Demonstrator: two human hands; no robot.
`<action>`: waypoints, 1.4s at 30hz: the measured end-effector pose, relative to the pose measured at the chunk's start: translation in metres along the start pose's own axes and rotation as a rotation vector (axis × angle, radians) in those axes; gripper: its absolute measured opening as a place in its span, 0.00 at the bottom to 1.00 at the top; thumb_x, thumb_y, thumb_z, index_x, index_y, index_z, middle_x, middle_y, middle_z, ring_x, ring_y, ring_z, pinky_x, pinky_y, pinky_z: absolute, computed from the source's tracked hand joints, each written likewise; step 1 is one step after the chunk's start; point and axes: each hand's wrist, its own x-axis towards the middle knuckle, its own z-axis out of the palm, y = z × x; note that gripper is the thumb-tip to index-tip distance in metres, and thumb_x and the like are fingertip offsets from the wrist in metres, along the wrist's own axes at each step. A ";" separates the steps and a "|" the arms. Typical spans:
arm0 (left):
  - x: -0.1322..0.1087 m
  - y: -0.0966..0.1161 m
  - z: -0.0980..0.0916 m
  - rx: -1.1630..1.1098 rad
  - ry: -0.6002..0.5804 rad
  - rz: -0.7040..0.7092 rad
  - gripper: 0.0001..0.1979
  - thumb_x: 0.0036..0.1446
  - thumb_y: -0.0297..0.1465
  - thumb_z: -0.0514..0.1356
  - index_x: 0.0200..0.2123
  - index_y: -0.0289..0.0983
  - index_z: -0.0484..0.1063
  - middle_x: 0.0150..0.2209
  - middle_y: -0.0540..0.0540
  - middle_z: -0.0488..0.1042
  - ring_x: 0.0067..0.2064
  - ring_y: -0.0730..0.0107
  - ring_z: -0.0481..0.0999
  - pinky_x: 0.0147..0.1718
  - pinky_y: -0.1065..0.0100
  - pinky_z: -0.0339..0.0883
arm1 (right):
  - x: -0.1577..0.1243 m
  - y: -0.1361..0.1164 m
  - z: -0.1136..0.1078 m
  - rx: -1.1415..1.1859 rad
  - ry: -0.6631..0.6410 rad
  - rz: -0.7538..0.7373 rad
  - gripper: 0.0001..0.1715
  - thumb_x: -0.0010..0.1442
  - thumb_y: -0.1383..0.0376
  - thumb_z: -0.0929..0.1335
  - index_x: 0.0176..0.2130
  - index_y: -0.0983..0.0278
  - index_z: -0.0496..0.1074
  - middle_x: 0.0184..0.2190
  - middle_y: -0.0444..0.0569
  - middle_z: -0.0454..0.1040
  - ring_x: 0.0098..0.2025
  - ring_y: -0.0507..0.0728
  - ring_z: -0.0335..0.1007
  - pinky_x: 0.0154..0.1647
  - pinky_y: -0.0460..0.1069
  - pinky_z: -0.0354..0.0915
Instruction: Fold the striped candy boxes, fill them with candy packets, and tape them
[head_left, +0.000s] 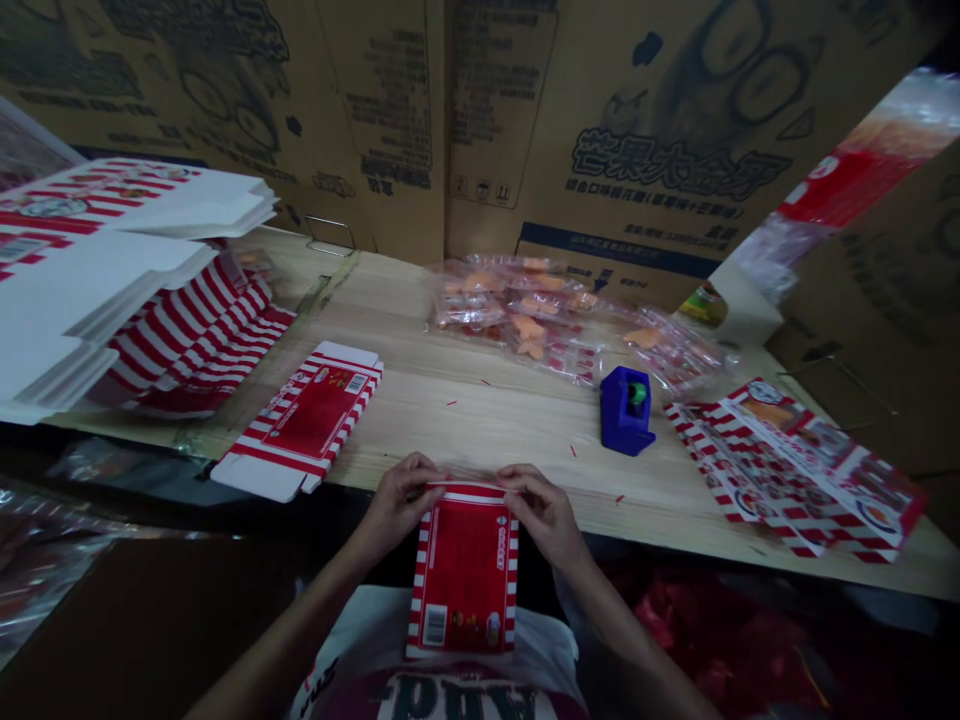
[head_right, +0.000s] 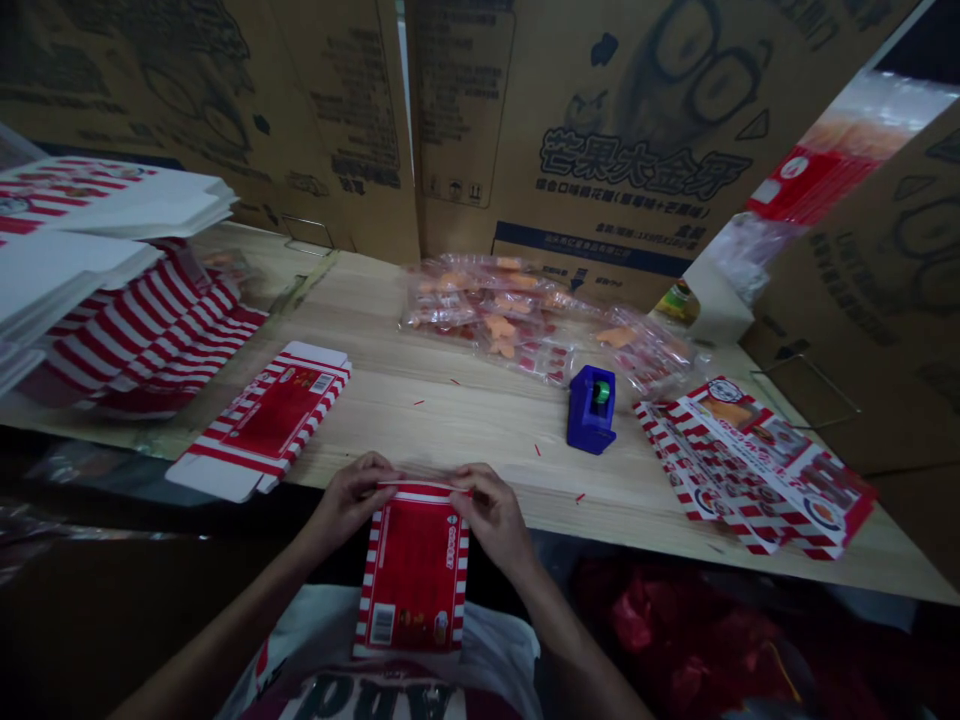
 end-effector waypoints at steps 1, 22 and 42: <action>-0.001 0.001 -0.001 0.040 0.009 0.025 0.07 0.54 0.33 0.62 0.34 0.38 0.79 0.33 0.46 0.70 0.37 0.68 0.71 0.36 0.68 0.64 | 0.001 0.000 -0.001 0.005 -0.017 0.020 0.12 0.61 0.58 0.67 0.32 0.63 0.76 0.42 0.52 0.74 0.46 0.58 0.70 0.46 0.50 0.65; 0.025 0.026 -0.014 0.155 -0.195 0.052 0.10 0.56 0.32 0.60 0.25 0.33 0.74 0.27 0.46 0.74 0.30 0.71 0.72 0.32 0.71 0.63 | 0.023 -0.027 -0.018 -0.131 -0.166 0.137 0.14 0.56 0.58 0.70 0.26 0.65 0.73 0.25 0.48 0.76 0.28 0.54 0.72 0.29 0.46 0.66; 0.003 -0.018 0.019 -0.318 0.189 -0.246 0.08 0.49 0.36 0.67 0.28 0.37 0.76 0.32 0.50 0.71 0.35 0.70 0.71 0.33 0.72 0.64 | 0.026 0.022 -0.151 -0.389 0.987 0.049 0.18 0.51 0.55 0.69 0.36 0.66 0.73 0.37 0.52 0.73 0.33 0.55 0.67 0.31 0.49 0.64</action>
